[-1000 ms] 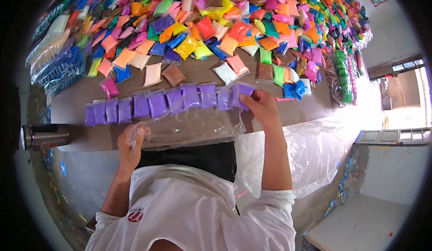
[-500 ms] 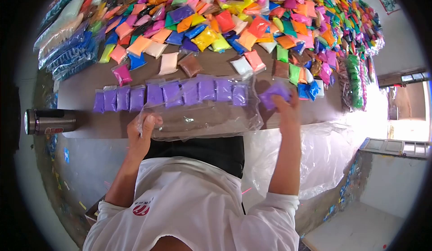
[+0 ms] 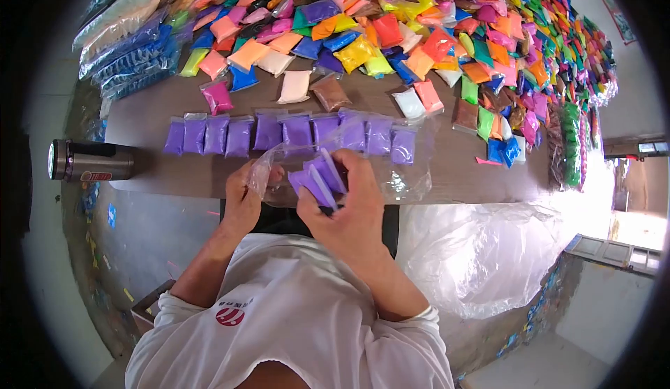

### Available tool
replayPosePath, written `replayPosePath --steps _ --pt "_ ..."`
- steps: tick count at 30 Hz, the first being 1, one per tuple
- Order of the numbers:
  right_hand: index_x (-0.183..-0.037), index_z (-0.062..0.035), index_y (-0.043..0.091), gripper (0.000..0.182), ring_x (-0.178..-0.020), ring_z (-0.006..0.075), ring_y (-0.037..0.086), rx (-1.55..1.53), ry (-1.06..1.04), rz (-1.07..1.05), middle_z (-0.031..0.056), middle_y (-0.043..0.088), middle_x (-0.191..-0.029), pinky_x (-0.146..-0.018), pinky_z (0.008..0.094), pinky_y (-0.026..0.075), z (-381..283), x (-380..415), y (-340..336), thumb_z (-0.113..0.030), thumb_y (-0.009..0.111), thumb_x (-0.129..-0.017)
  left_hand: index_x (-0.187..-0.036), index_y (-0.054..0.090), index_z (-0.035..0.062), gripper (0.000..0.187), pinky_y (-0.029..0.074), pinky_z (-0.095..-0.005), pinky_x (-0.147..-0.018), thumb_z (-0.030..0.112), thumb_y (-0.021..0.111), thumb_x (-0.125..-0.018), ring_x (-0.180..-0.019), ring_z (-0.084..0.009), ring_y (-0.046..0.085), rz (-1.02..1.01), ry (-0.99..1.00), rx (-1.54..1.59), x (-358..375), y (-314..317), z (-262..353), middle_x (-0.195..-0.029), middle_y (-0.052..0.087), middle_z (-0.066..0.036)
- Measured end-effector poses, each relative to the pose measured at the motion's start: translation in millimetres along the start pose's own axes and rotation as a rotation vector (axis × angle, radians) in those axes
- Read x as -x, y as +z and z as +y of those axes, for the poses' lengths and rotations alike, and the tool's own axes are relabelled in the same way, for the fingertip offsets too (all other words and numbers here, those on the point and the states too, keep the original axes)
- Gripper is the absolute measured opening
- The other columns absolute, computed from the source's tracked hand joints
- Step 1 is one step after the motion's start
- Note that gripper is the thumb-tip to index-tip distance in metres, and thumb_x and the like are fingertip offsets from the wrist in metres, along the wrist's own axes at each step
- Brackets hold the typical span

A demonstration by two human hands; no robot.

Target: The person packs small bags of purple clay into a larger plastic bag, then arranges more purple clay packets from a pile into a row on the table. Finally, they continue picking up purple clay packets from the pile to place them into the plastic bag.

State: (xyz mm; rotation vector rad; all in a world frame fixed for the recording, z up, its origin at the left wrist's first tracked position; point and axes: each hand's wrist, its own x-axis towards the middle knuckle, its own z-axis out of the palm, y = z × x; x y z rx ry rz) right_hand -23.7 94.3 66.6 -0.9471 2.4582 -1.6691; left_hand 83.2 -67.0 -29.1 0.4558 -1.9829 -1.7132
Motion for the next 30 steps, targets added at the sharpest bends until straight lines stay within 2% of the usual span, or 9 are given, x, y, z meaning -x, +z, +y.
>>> replayPosePath --steps 1,3,6,9,12,18,24,27,30 --pt "-0.118 -0.0031 0.053 0.053 -0.082 0.0322 0.066 0.015 0.026 0.000 0.0173 0.063 -0.096 -0.072 0.0390 0.053 0 1 9 -0.014 0.078 -0.073 -0.099 0.065 -0.0024 0.030 0.045 -0.0303 -0.069 0.025 0.055 -0.102 -0.077 -0.0141 0.055 -0.012 -0.016 -0.001 0 0 3 -0.082 0.063 -0.007" --pt "-0.119 -0.0029 0.053 0.055 -0.079 0.0326 0.065 0.090 0.011 -0.023 0.0165 0.062 -0.094 -0.070 0.0403 0.053 -2 8 23 -0.017 0.079 -0.072 -0.100 0.063 -0.0037 0.039 0.049 -0.0300 -0.078 0.032 0.049 -0.105 -0.087 -0.0150 0.061 -0.038 -0.046 -0.001 0 -1 12 -0.095 0.066 -0.008" --pt "-0.126 -0.0065 0.053 0.061 -0.075 0.0326 0.063 0.235 -0.098 -0.074 0.0149 0.059 -0.092 -0.065 0.0429 0.052 -1 21 35 -0.020 0.080 -0.073 -0.102 0.063 -0.0034 0.040 0.048 -0.0295 -0.076 0.033 0.047 -0.106 -0.086 -0.0143 0.059 0.009 0.003 -0.021 -3 2 16 -0.096 0.064 -0.007" --pt "-0.131 -0.0114 0.052 0.060 -0.079 0.0341 0.063 0.269 -0.097 -0.207 0.0153 0.058 -0.098 -0.065 0.0447 0.052 2 28 39 -0.019 0.078 -0.078 -0.107 0.063 -0.0034 0.035 0.047 -0.0330 -0.071 0.029 0.050 -0.105 -0.077 -0.0201 0.057 0.031 0.043 -0.051 -5 6 18 -0.089 0.063 -0.013" --pt "-0.128 -0.0102 0.052 0.056 -0.081 0.0363 0.064 0.261 -0.032 -0.209 0.0155 0.058 -0.099 -0.065 0.0460 0.053 -5 22 35 -0.019 0.078 -0.079 -0.107 0.063 -0.0035 0.034 0.047 -0.0338 -0.071 0.028 0.050 -0.105 -0.077 -0.0218 0.059 -0.003 0.012 -0.019 -6 4 23 -0.088 0.063 -0.013" --pt "-0.119 -0.0092 0.053 0.048 -0.079 0.0381 0.065 0.271 -0.052 -0.138 0.0158 0.059 -0.100 -0.063 0.0470 0.054 4 17 43 -0.019 0.078 -0.080 -0.107 0.062 -0.0033 0.034 0.048 -0.0319 -0.070 0.028 0.048 -0.106 -0.077 -0.0174 0.058 -0.027 -0.045 0.001 -6 4 34 -0.087 0.062 -0.010" --pt "-0.113 -0.0080 0.055 0.044 -0.078 0.0385 0.065 0.259 -0.067 -0.027 0.0160 0.058 -0.101 -0.063 0.0471 0.055 8 16 40 -0.018 0.080 -0.079 -0.107 0.062 -0.0034 0.034 0.048 -0.0284 -0.066 0.027 0.047 -0.107 -0.076 -0.0127 0.058 0.015 0.064 -0.024 -4 5 13 -0.086 0.061 -0.008" --pt "-0.113 -0.0053 0.054 0.050 -0.087 0.0395 0.065 0.244 -0.110 -0.015 0.0174 0.060 -0.109 -0.070 0.0453 0.055 12 23 43 -0.013 0.083 -0.073 -0.110 0.063 -0.0018 0.034 0.049 -0.0269 -0.075 0.028 0.047 -0.106 -0.087 -0.0110 0.060 -0.017 -0.082 0.032 -2 4 23 -0.094 0.065 -0.005" --pt "-0.121 -0.0033 0.053 0.055 -0.099 0.0429 0.064 0.255 -0.057 -0.163 0.0218 0.056 -0.123 -0.077 0.0447 0.056 11 25 44 -0.013 0.082 -0.075 -0.110 0.063 -0.0012 0.035 0.049 -0.0270 -0.074 0.029 0.046 -0.106 -0.086 -0.0109 0.059 -0.037 -0.137 0.018 -2 3 27 -0.093 0.064 -0.005"
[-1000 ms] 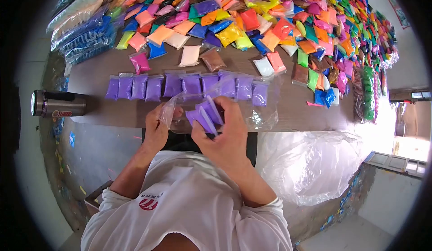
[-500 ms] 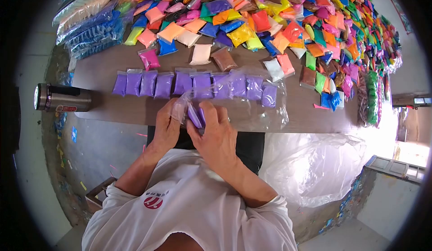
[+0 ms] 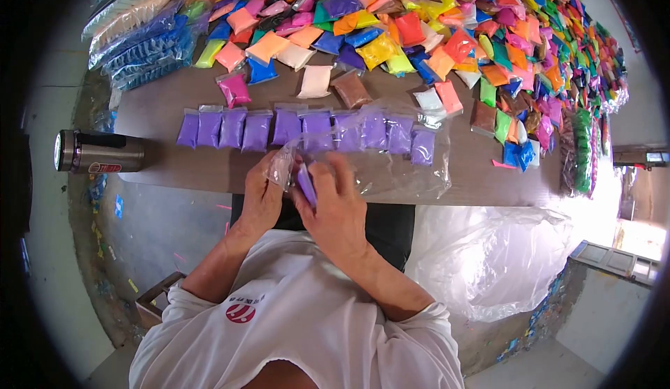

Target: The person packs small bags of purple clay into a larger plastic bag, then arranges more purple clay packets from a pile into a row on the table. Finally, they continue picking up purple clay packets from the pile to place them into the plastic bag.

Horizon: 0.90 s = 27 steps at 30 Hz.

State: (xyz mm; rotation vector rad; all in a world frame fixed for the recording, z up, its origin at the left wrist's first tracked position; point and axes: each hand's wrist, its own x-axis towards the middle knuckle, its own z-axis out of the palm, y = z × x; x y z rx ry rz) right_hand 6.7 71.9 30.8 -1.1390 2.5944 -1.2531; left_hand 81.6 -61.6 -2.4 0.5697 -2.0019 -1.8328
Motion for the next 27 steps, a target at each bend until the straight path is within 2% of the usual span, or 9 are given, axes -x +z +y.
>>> replayPosePath --steps 3,6,9,12,15,18,21,24,27 --pt "-0.132 -0.0059 0.050 0.061 -0.094 0.0425 0.064 -0.103 -0.139 -0.131 0.0258 0.046 -0.133 -0.076 0.0463 0.056 0 -1 -5 -0.015 0.079 -0.079 -0.107 0.062 -0.0030 0.033 0.048 -0.0330 -0.071 0.026 0.046 -0.107 -0.077 -0.0175 0.058 0.028 0.127 -0.081 -3 1 1 -0.085 0.061 -0.011" --pt "-0.141 -0.0070 0.045 0.068 -0.101 0.0439 0.062 -0.242 -0.033 -0.379 0.0258 0.044 -0.135 -0.082 0.0462 0.055 -7 -9 -33 -0.015 0.077 -0.081 -0.106 0.062 -0.0028 0.033 0.047 -0.0329 -0.070 0.026 0.046 -0.106 -0.076 -0.0181 0.056 0.051 0.182 -0.026 -6 0 -7 -0.084 0.061 -0.011" --pt "-0.144 -0.0109 0.046 0.071 -0.112 0.0430 0.059 -0.258 -0.055 -0.493 0.0227 0.049 -0.136 -0.093 0.0456 0.051 2 -16 -39 -0.016 0.078 -0.080 -0.104 0.063 -0.0026 0.035 0.047 -0.0323 -0.069 0.027 0.044 -0.107 -0.075 -0.0175 0.055 0.055 0.158 -0.036 -5 1 -12 -0.084 0.061 -0.011" --pt "-0.139 -0.0094 0.051 0.067 -0.109 0.0415 0.061 -0.223 -0.037 -0.497 0.0209 0.055 -0.130 -0.089 0.0444 0.053 -1 -19 -36 -0.014 0.080 -0.079 -0.104 0.062 -0.0043 0.042 0.049 -0.0307 -0.079 0.029 0.037 -0.110 -0.087 -0.0152 0.059 0.020 0.094 -0.083 -4 0 -2 -0.094 0.064 -0.008" --pt "-0.134 -0.0082 0.055 0.066 -0.105 0.0406 0.063 -0.250 -0.059 -0.439 0.0194 0.060 -0.123 -0.086 0.0435 0.054 3 -19 -24 -0.013 0.083 -0.075 -0.102 0.064 -0.0048 0.044 0.049 -0.0314 -0.080 0.029 0.037 -0.110 -0.088 -0.0161 0.059 0.053 0.086 -0.006 -5 -1 -9 -0.096 0.065 -0.010" --pt "-0.130 -0.0098 0.057 0.061 -0.101 0.0401 0.064 -0.235 -0.078 -0.431 0.0188 0.061 -0.121 -0.083 0.0448 0.054 2 -18 -20 -0.010 0.079 -0.074 -0.102 0.065 -0.0042 0.044 0.048 -0.0314 -0.081 0.030 0.038 -0.109 -0.088 -0.0165 0.060 0.015 0.069 0.013 -3 -3 -8 -0.097 0.065 -0.009" --pt "-0.123 -0.0072 0.061 0.055 -0.099 0.0400 0.064 -0.284 0.007 -0.403 0.0201 0.062 -0.118 -0.082 0.0439 0.055 9 -21 -22 -0.008 0.078 -0.070 -0.105 0.063 -0.0038 0.043 0.047 -0.0307 -0.076 0.032 0.039 -0.109 -0.084 -0.0173 0.058 0.033 0.160 -0.032 -6 0 4 -0.092 0.064 -0.009" --pt "-0.116 -0.0055 0.062 0.049 -0.096 0.0397 0.065 -0.155 0.063 -0.368 0.0201 0.063 -0.114 -0.081 0.0437 0.055 6 -26 -32 -0.009 0.077 -0.070 -0.106 0.063 -0.0041 0.041 0.047 -0.0300 -0.077 0.030 0.040 -0.109 -0.087 -0.0157 0.057 0.029 0.122 0.019 -3 -1 9 -0.095 0.064 -0.008" --pt "-0.118 -0.0074 0.059 0.051 -0.094 0.0400 0.066 -0.103 0.006 -0.377 0.0194 0.063 -0.114 -0.080 0.0450 0.055 10 -24 -19 -0.011 0.079 -0.071 -0.110 0.061 -0.0032 0.038 0.046 -0.0288 -0.077 0.030 0.044 -0.108 -0.088 -0.0136 0.055 -0.005 0.100 0.020 -3 -3 -1 -0.097 0.063 -0.007"
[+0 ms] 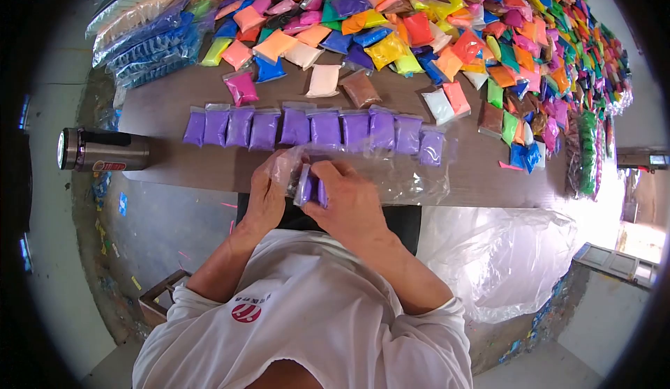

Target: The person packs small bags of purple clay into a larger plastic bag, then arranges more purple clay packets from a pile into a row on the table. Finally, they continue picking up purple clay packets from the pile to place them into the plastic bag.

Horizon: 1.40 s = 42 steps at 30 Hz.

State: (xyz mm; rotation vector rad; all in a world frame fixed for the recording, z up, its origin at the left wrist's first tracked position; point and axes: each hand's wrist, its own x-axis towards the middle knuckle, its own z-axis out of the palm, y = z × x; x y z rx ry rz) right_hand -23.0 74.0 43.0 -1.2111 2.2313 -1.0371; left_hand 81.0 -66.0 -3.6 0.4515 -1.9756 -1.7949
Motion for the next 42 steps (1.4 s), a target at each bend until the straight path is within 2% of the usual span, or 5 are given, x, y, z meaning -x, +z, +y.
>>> replayPosePath --steps 14,31,35,39,42 --pt "-0.133 0.0014 0.046 0.072 -0.098 0.0455 0.062 -0.138 0.138 -0.232 0.0265 0.060 -0.114 -0.085 0.0492 0.051 -5 6 -17 -0.028 0.082 -0.077 -0.120 0.058 -0.0004 0.037 0.048 -0.0286 -0.083 0.021 0.070 -0.093 -0.094 -0.0135 0.057 -0.056 -0.061 0.035 4 -6 -3 -0.104 0.062 -0.008" --pt "-0.131 0.0041 0.048 0.074 -0.098 0.0416 0.065 0.039 -0.186 0.098 0.0230 0.064 -0.114 -0.080 0.0461 0.055 8 10 5 -0.030 0.082 -0.075 -0.117 0.061 0.0002 0.041 0.049 -0.0293 -0.078 0.018 0.074 -0.083 -0.088 -0.0133 0.058 -0.086 -0.045 -0.094 3 -6 5 -0.098 0.063 -0.006" --pt "-0.114 0.0036 0.063 0.043 -0.076 0.0236 0.072 -0.190 -0.106 0.050 0.0131 0.072 -0.087 -0.064 0.0304 0.055 -13 28 -55 -0.020 0.080 -0.082 -0.124 0.058 -0.0009 0.052 0.047 -0.0292 -0.087 0.030 0.077 -0.087 -0.098 -0.0125 0.056 -0.104 -0.007 -0.123 6 -7 -4 -0.107 0.061 -0.005" --pt "-0.105 -0.0008 0.067 0.024 -0.065 0.0165 0.066 -0.033 0.157 0.812 0.0102 0.071 -0.092 -0.058 0.0274 0.050 36 46 -106 -0.016 0.073 -0.088 -0.123 0.058 -0.0013 0.055 0.045 -0.0288 -0.090 0.034 0.078 -0.086 -0.100 -0.0126 0.056 -0.108 0.016 -0.078 9 -9 -11 -0.107 0.061 -0.005" --pt "-0.110 0.0003 0.066 0.035 -0.075 0.0186 0.067 0.090 0.298 0.635 0.0128 0.070 -0.093 -0.067 0.0302 0.052 87 22 -132 -0.025 0.075 -0.087 -0.114 0.062 -0.0011 0.042 0.047 -0.0305 -0.087 0.016 0.074 -0.077 -0.095 -0.0169 0.060 -0.070 -0.019 -0.097 8 -4 -6 -0.104 0.064 -0.009"
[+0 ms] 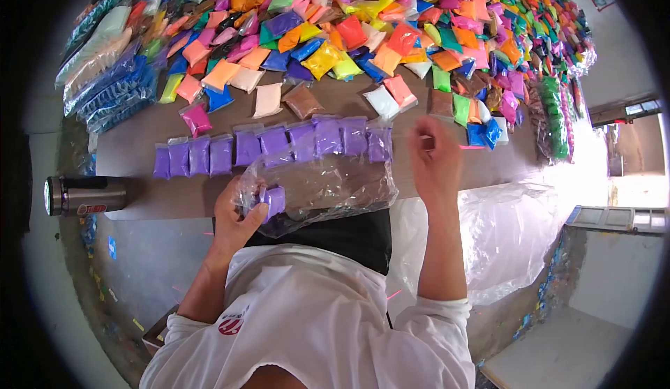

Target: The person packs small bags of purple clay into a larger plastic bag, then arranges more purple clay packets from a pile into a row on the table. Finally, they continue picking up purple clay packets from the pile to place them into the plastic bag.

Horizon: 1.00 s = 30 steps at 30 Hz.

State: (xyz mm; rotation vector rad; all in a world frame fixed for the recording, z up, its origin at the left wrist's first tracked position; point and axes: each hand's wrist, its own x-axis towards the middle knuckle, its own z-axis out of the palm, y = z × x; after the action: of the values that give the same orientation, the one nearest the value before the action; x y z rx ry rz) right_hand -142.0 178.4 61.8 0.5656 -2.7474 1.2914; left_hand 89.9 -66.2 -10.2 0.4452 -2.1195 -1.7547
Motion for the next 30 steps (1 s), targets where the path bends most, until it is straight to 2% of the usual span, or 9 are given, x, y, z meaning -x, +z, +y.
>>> replayPosePath --steps 2,6,9,12,15,21,24,27,30 --pt "-0.112 0.0006 0.065 0.042 -0.082 0.0223 0.068 0.119 0.097 -0.221 0.0139 0.070 -0.094 -0.072 0.0333 0.052 21 -11 11 -0.029 0.077 -0.085 -0.113 0.062 -0.0011 0.041 0.048 -0.0304 -0.086 0.015 0.073 -0.077 -0.094 -0.0173 0.061 -0.013 0.012 -0.018 -1 -1 3 -0.103 0.064 -0.009" --pt "-0.115 -0.0012 0.064 0.047 -0.091 0.0309 0.065 0.205 -0.050 -0.246 0.0146 0.068 -0.100 -0.079 0.0388 0.051 33 -12 29 -0.030 0.080 -0.081 -0.111 0.063 -0.0007 0.039 0.048 -0.0304 -0.084 0.014 0.073 -0.077 -0.091 -0.0178 0.061 -0.010 0.009 -0.030 0 -2 3 -0.100 0.064 -0.009" --pt "-0.118 -0.0011 0.064 0.046 -0.085 0.0263 0.063 0.203 0.046 -0.356 0.0122 0.066 -0.095 -0.078 0.0361 0.050 31 -16 30 -0.026 0.079 -0.082 -0.110 0.063 -0.0005 0.038 0.049 -0.0306 -0.083 0.014 0.073 -0.076 -0.091 -0.0175 0.062 -0.005 0.029 -0.037 -2 -2 6 -0.100 0.064 -0.009" --pt "-0.121 -0.0015 0.064 0.045 -0.079 0.0210 0.060 -0.092 0.065 -0.328 0.0092 0.063 -0.091 -0.075 0.0335 0.050 55 -16 36 -0.022 0.077 -0.083 -0.108 0.063 -0.0006 0.037 0.049 -0.0304 -0.083 0.013 0.073 -0.075 -0.090 -0.0173 0.062 0.000 0.004 -0.028 -1 -2 5 -0.101 0.065 -0.010" --pt "-0.125 0.0007 0.061 0.041 -0.073 0.0072 0.052 -0.094 -0.020 -0.328 -0.0003 0.059 -0.085 -0.066 0.0241 0.047 60 -15 34 -0.012 0.071 -0.088 -0.107 0.063 -0.0006 0.036 0.049 -0.0304 -0.083 0.011 0.072 -0.074 -0.090 -0.0172 0.062 0.023 0.016 -0.030 0 -1 0 -0.100 0.065 -0.010" --pt "-0.118 0.0008 0.061 0.037 -0.073 0.0082 0.054 0.081 0.071 -0.370 0.0028 0.062 -0.089 -0.066 0.0246 0.047 37 -12 30 -0.007 0.073 -0.084 -0.109 0.062 -0.0016 0.039 0.050 -0.0305 -0.083 0.009 0.072 -0.072 -0.090 -0.0178 0.063 0.015 0.007 -0.018 0 -1 0 -0.101 0.065 -0.010" --pt "-0.118 0.0000 0.060 0.037 -0.076 0.0081 0.057 -0.007 0.164 -0.432 0.0027 0.063 -0.092 -0.067 0.0245 0.048 42 -15 21 -0.006 0.072 -0.084 -0.108 0.063 -0.0021 0.038 0.050 -0.0306 -0.084 0.009 0.072 -0.072 -0.090 -0.0185 0.063 0.012 0.036 -0.022 1 -2 -1 -0.101 0.065 -0.010" --pt "-0.116 -0.0002 0.062 0.034 -0.084 0.0102 0.061 -0.308 0.207 -0.392 0.0036 0.065 -0.096 -0.072 0.0266 0.051 47 -17 13 -0.004 0.073 -0.084 -0.107 0.063 -0.0021 0.037 0.050 -0.0307 -0.084 0.010 0.072 -0.073 -0.090 -0.0191 0.063 0.012 0.098 -0.078 1 -4 0 -0.101 0.065 -0.011" --pt "-0.128 -0.0003 0.058 0.044 -0.090 0.0107 0.062 -0.339 0.049 -0.492 0.0039 0.065 -0.103 -0.078 0.0258 0.051 35 -24 11 0.000 0.070 -0.086 -0.106 0.063 -0.0020 0.037 0.050 -0.0312 -0.083 0.011 0.072 -0.073 -0.089 -0.0194 0.063 0.018 0.100 -0.076 0 -3 1 -0.100 0.066 -0.011"
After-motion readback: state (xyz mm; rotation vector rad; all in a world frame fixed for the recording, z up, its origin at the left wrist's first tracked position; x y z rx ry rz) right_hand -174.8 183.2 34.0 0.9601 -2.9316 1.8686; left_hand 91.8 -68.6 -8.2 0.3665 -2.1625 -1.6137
